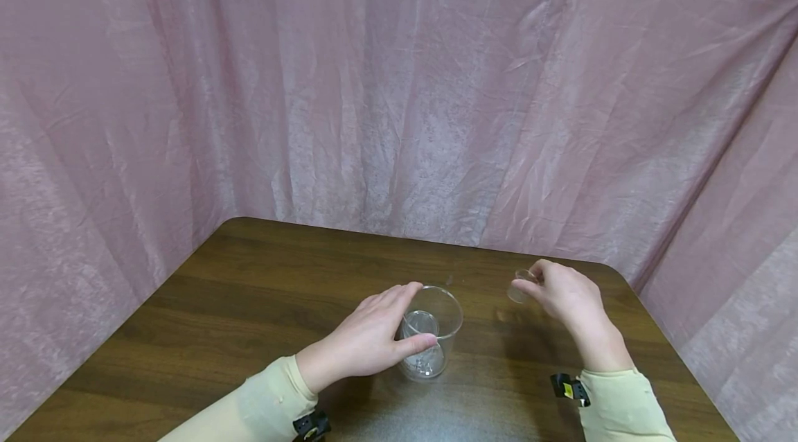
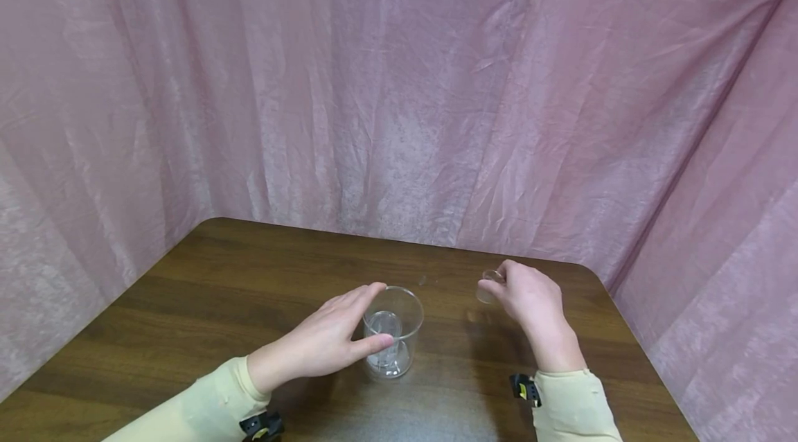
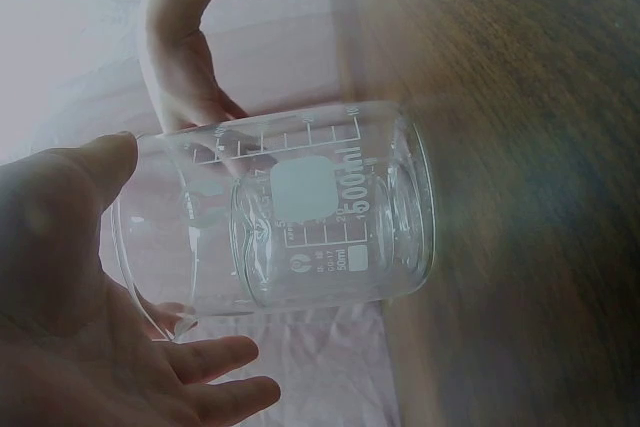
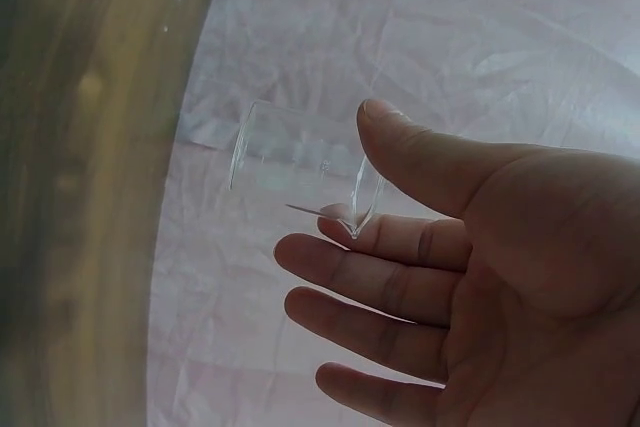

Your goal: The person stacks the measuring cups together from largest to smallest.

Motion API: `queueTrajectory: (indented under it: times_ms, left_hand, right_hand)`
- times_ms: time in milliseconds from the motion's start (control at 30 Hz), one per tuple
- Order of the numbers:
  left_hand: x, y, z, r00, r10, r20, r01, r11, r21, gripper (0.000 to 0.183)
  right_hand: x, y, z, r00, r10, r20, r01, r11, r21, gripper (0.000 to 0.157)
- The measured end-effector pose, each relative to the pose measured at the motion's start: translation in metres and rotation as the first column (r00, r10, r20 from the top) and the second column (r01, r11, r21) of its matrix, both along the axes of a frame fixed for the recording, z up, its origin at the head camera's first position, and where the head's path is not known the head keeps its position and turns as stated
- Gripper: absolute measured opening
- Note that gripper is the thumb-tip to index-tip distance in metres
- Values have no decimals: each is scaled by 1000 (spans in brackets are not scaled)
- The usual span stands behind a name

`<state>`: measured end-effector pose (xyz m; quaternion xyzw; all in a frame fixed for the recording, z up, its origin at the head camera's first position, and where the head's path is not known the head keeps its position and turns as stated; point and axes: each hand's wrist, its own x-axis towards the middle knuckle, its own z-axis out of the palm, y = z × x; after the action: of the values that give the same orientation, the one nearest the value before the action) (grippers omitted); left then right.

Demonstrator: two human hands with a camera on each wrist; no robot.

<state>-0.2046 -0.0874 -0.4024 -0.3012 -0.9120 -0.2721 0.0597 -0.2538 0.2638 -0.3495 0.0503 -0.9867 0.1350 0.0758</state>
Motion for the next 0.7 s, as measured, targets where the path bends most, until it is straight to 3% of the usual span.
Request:
queueTrajectory:
  times_ms: [700]
  left_hand:
    - [0,0,-1,1000,-12,-2,12,1000,15,80]
  right_hand:
    - [5,-19,2,997,60,-54,-61,998,-3,42]
